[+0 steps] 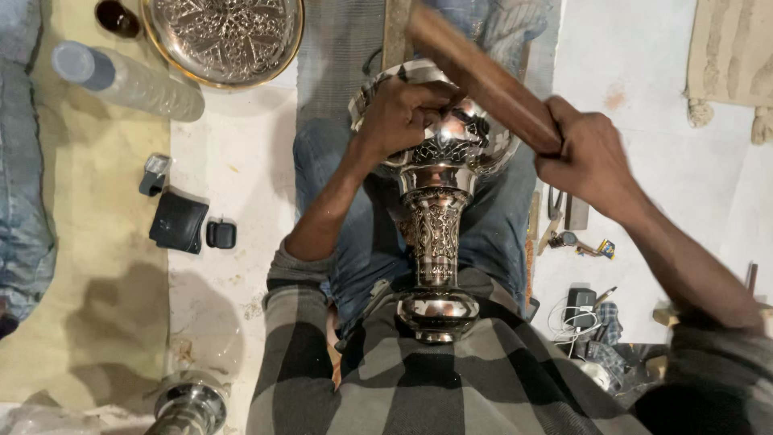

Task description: The person holds a silver-colored metal vessel on their lap and repeatedly strikes its surface with a wooden mallet. They rotate the vessel slightly between strikes to work different areas of the bowl.

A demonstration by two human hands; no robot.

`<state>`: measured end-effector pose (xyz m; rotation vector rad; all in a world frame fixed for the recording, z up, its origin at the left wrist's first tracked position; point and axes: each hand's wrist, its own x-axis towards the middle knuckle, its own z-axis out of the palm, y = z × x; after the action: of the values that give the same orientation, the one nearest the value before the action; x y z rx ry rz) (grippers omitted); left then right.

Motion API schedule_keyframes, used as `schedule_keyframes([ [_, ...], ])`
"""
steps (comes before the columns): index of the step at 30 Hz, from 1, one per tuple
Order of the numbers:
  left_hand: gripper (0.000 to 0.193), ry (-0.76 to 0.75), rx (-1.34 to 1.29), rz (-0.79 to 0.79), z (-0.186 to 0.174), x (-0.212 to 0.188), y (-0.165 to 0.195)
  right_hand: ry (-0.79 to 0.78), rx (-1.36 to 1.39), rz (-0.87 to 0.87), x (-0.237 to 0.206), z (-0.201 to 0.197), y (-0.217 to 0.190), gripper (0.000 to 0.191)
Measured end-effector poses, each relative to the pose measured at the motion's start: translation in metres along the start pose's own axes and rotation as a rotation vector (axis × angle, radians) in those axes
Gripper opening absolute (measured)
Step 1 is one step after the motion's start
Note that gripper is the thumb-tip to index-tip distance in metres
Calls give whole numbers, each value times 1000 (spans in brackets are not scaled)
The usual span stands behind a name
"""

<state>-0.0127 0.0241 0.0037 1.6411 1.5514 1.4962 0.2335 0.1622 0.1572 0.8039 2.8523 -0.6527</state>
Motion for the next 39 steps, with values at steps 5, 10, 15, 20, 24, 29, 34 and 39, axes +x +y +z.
schedule_keyframes([
  [5,50,198,-88,-70,12,-12,8,-94,-59,-134,26,-16,-7,38],
  [10,49,346,-192,-165,19,-22,23,-120,-99,-139,43,-36,-21,38],
  [15,51,371,-226,-181,22,-24,22,-56,51,-198,53,-26,-27,36],
  [20,48,370,-123,-162,24,-25,16,-85,80,-240,55,-17,-19,37],
  [24,46,358,-202,-163,24,-28,16,-54,-78,-236,52,-20,-19,42],
  [29,45,358,-108,-132,23,-27,13,-153,-170,-212,50,-23,-24,45],
  [34,55,275,-176,-115,17,-27,10,-61,-18,-220,48,-16,-23,40],
  [39,46,257,-163,-107,13,-28,10,-119,-39,-159,45,-6,-16,38],
])
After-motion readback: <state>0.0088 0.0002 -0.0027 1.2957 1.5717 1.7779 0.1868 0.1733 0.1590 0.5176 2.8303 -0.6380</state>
